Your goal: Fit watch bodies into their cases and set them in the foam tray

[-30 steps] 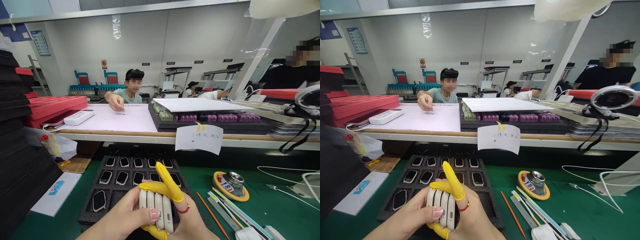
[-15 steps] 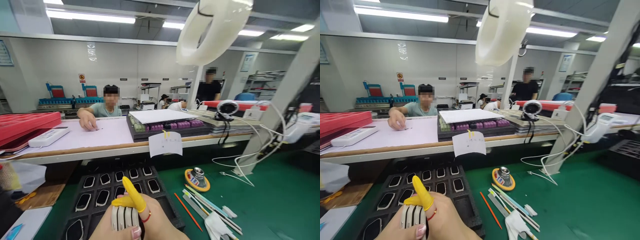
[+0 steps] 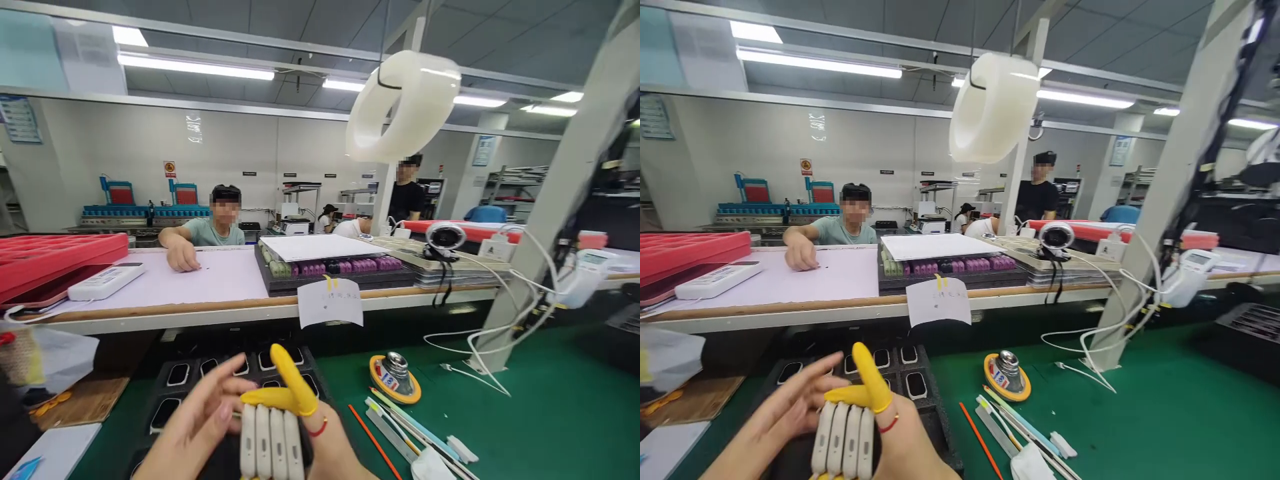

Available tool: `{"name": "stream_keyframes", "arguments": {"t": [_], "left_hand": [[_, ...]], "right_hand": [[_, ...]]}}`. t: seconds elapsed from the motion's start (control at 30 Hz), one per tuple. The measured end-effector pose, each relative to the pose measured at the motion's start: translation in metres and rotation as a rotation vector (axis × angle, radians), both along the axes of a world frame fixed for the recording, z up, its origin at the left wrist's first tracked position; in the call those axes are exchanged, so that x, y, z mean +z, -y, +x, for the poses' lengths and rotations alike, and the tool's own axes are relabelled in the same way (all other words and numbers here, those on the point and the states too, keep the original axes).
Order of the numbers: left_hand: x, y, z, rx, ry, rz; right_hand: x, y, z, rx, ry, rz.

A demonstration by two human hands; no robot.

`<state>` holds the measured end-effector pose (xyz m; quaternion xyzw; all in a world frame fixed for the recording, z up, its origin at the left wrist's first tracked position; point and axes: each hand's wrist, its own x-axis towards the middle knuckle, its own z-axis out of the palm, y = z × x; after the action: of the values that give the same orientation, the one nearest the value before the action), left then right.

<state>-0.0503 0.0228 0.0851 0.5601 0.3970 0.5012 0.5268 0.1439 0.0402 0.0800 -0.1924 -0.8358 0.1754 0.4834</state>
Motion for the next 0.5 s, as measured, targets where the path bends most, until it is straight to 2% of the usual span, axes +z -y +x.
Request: {"name": "stream_keyframes", "arguments": {"t": [0.1,0.17,0.3,0.4,0.5], "left_hand": [[0.030,-0.022,-0.020,0.365,-0.647,0.399],[0.049,-0.041,-0.032,0.602,-1.036,0.540],[0.071,-0.077,-0.045,0.722,-1.218,0.513],[0.075,-0.093,-0.048,0.752,-1.326,0.468],[0.075,-0.100,-0.049,0.769,-1.402,0.428]], "right_hand": [[-0.009,0.001,0.005,-0.026,-0.084,0.005],[-0.014,0.002,0.007,-0.013,-0.156,0.018],[-0.015,0.009,0.016,-0.001,-0.116,-0.053],[-0.018,0.011,0.028,-0.053,-0.083,-0.063],[-0.026,0.009,0.037,-0.064,-0.097,-0.046]]}}
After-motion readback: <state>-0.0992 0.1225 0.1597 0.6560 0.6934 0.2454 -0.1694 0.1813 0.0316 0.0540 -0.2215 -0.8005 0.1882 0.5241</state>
